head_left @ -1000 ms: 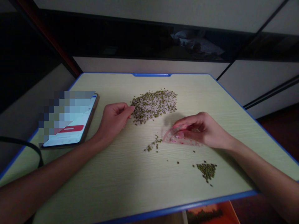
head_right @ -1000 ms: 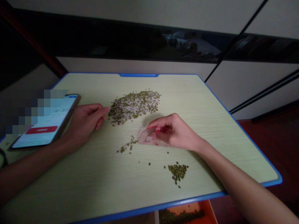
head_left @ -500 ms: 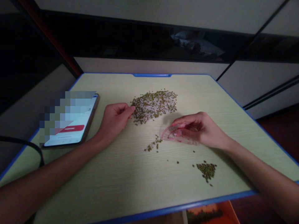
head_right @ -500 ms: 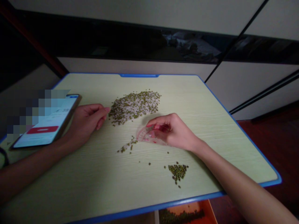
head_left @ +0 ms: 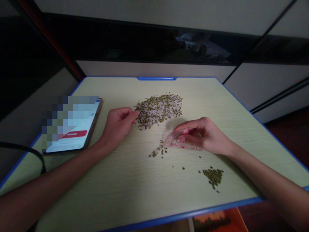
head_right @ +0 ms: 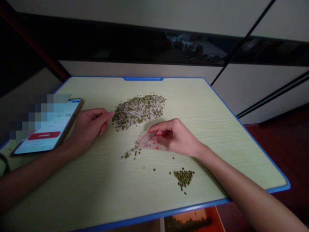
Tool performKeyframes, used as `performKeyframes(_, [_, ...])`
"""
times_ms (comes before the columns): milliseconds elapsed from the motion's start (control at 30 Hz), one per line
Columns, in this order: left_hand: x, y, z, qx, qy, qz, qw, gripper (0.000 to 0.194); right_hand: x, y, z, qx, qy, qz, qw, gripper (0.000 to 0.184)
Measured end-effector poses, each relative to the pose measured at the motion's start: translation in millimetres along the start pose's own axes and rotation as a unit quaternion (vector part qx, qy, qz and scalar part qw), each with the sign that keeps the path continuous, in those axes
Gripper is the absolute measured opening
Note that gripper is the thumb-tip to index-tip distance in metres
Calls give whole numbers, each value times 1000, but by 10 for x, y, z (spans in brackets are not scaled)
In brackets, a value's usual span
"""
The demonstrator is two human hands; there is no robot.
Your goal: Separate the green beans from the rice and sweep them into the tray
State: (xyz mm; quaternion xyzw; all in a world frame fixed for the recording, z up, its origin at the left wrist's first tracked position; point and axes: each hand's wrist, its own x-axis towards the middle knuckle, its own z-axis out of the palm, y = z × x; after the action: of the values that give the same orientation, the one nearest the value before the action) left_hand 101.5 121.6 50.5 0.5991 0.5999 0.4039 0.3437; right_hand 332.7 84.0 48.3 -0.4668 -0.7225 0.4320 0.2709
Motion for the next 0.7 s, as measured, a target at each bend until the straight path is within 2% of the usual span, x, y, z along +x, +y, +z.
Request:
performKeyframes(233, [13,-12,2,-8,3,5,1000,33,28,-25,25,10,2,-6,1000,31])
performKeyframes(700, [7,-9,6,-7,3,0,1000,33,-7,-27,-3,2,-22,-27,999,26])
